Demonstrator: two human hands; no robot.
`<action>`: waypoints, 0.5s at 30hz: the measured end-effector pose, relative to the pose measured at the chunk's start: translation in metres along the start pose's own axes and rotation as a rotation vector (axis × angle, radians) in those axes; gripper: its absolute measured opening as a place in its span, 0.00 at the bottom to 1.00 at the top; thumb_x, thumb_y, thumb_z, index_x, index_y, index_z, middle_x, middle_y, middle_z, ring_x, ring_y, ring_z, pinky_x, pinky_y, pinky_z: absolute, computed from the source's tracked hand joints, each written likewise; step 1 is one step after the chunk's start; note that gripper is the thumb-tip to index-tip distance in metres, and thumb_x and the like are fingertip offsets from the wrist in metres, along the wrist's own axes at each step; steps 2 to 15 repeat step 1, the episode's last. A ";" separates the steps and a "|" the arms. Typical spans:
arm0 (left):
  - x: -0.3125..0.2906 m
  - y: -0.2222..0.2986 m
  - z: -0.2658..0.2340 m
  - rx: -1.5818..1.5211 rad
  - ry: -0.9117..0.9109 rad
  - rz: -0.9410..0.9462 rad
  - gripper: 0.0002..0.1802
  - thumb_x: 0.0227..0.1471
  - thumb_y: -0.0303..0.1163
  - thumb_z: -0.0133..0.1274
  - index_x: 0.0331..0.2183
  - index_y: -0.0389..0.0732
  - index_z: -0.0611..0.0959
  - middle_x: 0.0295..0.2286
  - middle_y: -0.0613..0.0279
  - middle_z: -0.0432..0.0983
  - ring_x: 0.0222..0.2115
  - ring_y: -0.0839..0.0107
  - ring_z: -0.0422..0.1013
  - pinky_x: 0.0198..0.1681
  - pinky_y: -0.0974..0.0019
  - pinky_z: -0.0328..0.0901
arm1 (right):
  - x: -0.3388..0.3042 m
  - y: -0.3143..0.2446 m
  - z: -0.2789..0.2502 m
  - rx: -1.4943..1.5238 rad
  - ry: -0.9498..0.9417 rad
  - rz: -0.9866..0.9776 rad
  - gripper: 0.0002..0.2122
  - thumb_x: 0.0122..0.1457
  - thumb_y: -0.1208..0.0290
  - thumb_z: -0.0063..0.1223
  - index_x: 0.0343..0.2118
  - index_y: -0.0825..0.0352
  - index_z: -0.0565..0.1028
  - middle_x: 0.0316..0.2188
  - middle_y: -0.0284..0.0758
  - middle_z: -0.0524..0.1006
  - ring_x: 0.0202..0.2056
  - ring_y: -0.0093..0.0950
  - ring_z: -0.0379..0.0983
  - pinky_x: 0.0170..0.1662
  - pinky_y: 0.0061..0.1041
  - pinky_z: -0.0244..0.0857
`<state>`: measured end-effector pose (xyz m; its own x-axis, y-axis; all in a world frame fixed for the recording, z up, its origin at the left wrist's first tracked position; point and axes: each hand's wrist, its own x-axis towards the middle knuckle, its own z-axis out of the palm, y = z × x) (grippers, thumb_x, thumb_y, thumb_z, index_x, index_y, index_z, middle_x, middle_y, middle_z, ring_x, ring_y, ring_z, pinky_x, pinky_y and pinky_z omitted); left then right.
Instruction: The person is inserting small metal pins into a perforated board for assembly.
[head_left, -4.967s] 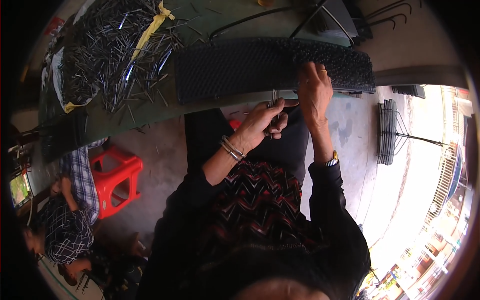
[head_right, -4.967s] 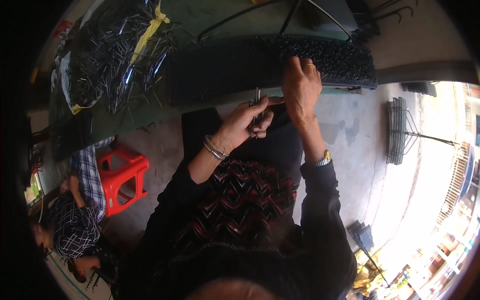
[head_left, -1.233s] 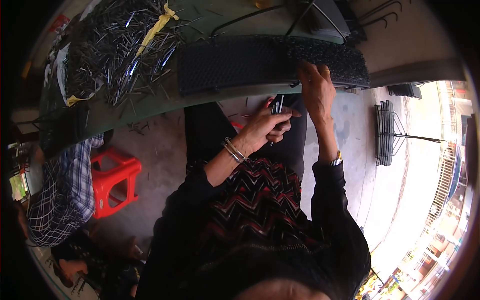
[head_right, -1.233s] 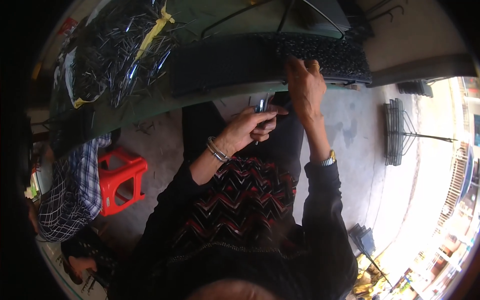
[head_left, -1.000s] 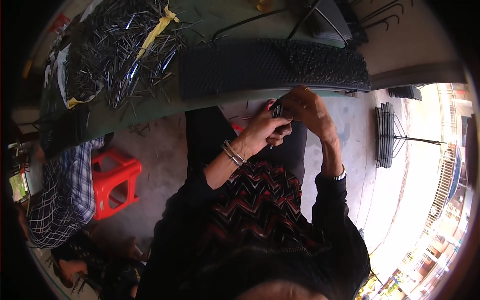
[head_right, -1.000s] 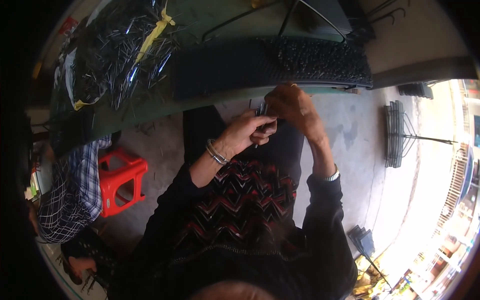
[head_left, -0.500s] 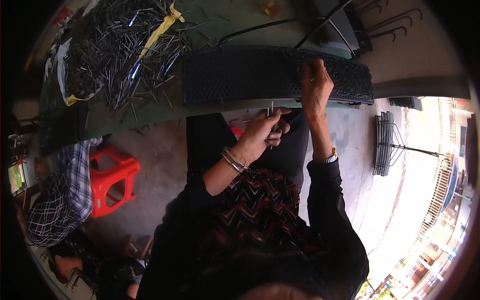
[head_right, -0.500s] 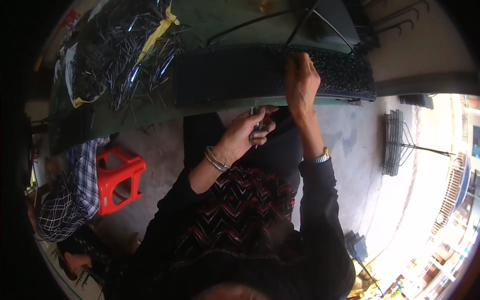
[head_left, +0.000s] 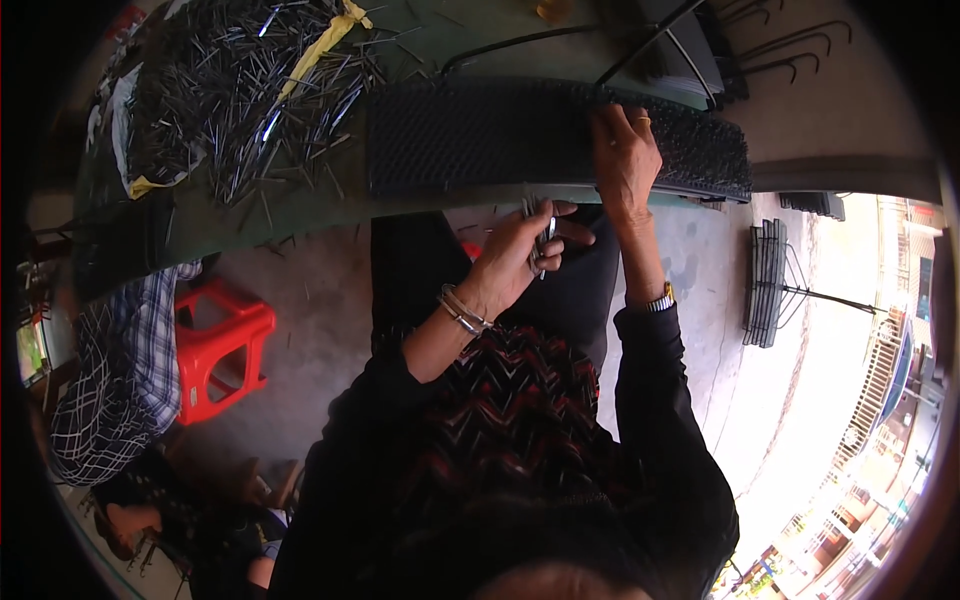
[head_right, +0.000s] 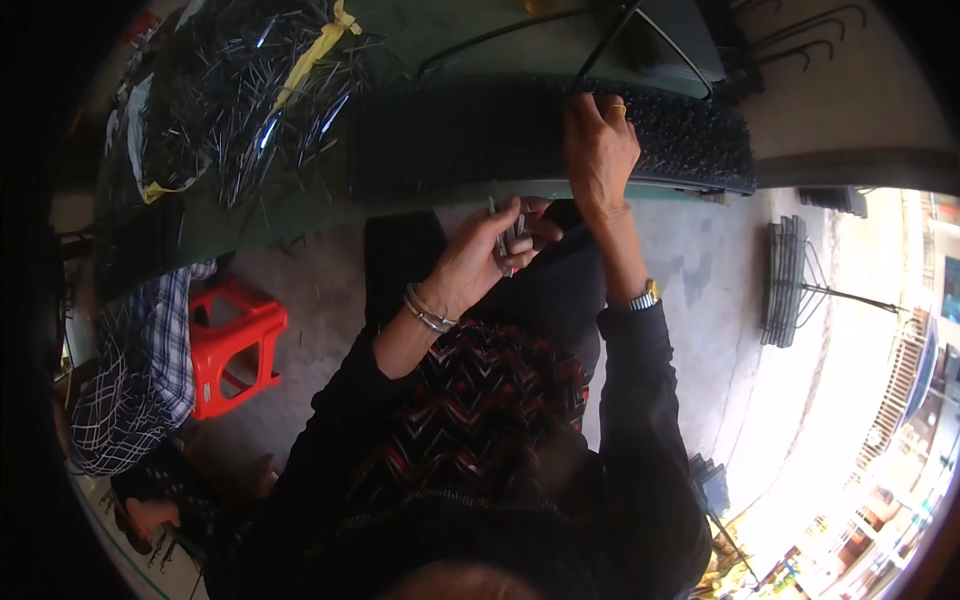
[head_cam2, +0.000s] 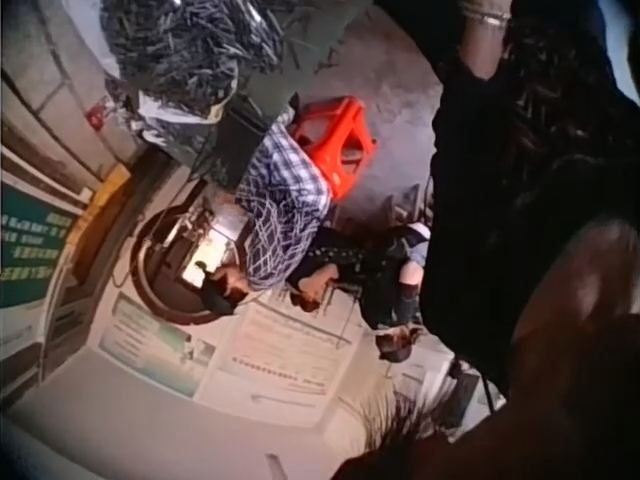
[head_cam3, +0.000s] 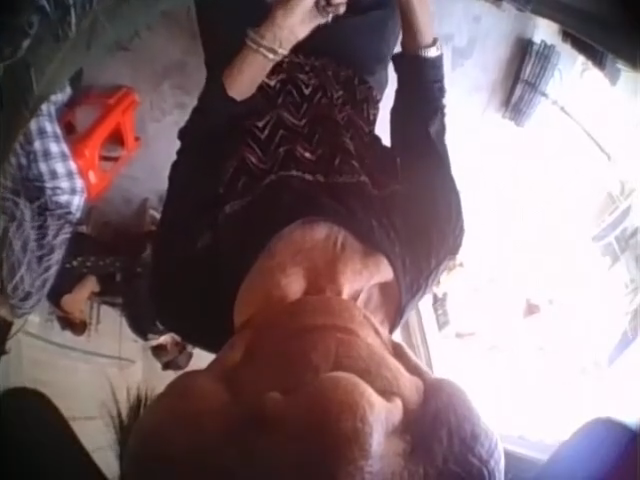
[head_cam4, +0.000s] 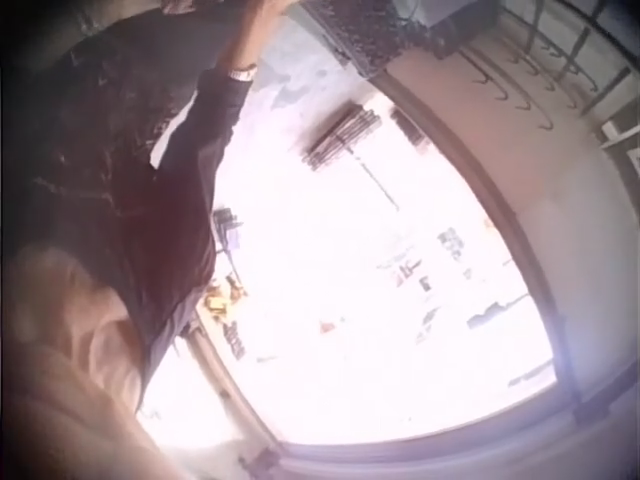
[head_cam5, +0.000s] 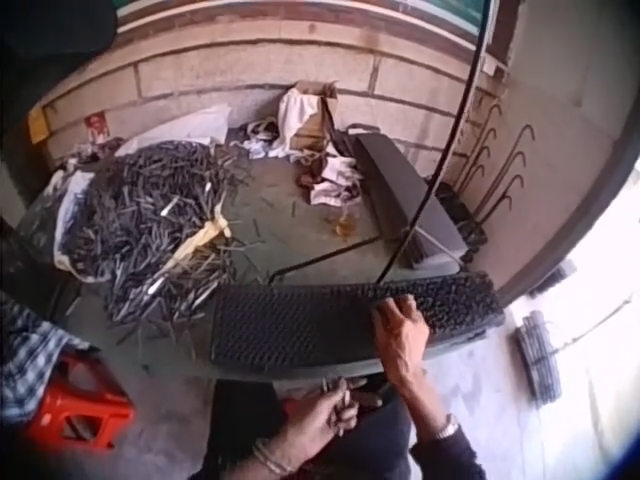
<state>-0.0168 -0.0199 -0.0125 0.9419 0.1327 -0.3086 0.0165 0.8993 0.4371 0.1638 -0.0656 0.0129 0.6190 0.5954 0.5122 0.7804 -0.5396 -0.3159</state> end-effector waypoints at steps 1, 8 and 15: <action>0.002 0.001 -0.001 -0.030 -0.009 -0.005 0.23 0.64 0.44 0.44 0.52 0.38 0.71 0.38 0.48 0.78 0.25 0.82 0.60 0.25 0.76 0.59 | 0.000 -0.003 0.000 -0.145 -0.035 -0.009 0.06 0.58 0.68 0.55 0.35 0.63 0.77 0.42 0.39 0.76 0.36 0.36 0.78 0.37 0.34 0.69; 0.002 0.001 -0.001 -0.030 -0.009 -0.005 0.23 0.64 0.44 0.44 0.52 0.38 0.71 0.38 0.48 0.78 0.25 0.82 0.60 0.25 0.76 0.59 | 0.000 -0.003 0.000 -0.145 -0.035 -0.009 0.06 0.58 0.68 0.55 0.35 0.63 0.77 0.42 0.39 0.76 0.36 0.36 0.78 0.37 0.34 0.69; 0.002 0.001 -0.001 -0.030 -0.009 -0.005 0.23 0.64 0.44 0.44 0.52 0.38 0.71 0.38 0.48 0.78 0.25 0.82 0.60 0.25 0.76 0.59 | 0.000 -0.003 0.000 -0.145 -0.035 -0.009 0.06 0.58 0.68 0.55 0.35 0.63 0.77 0.42 0.39 0.76 0.36 0.36 0.78 0.37 0.34 0.69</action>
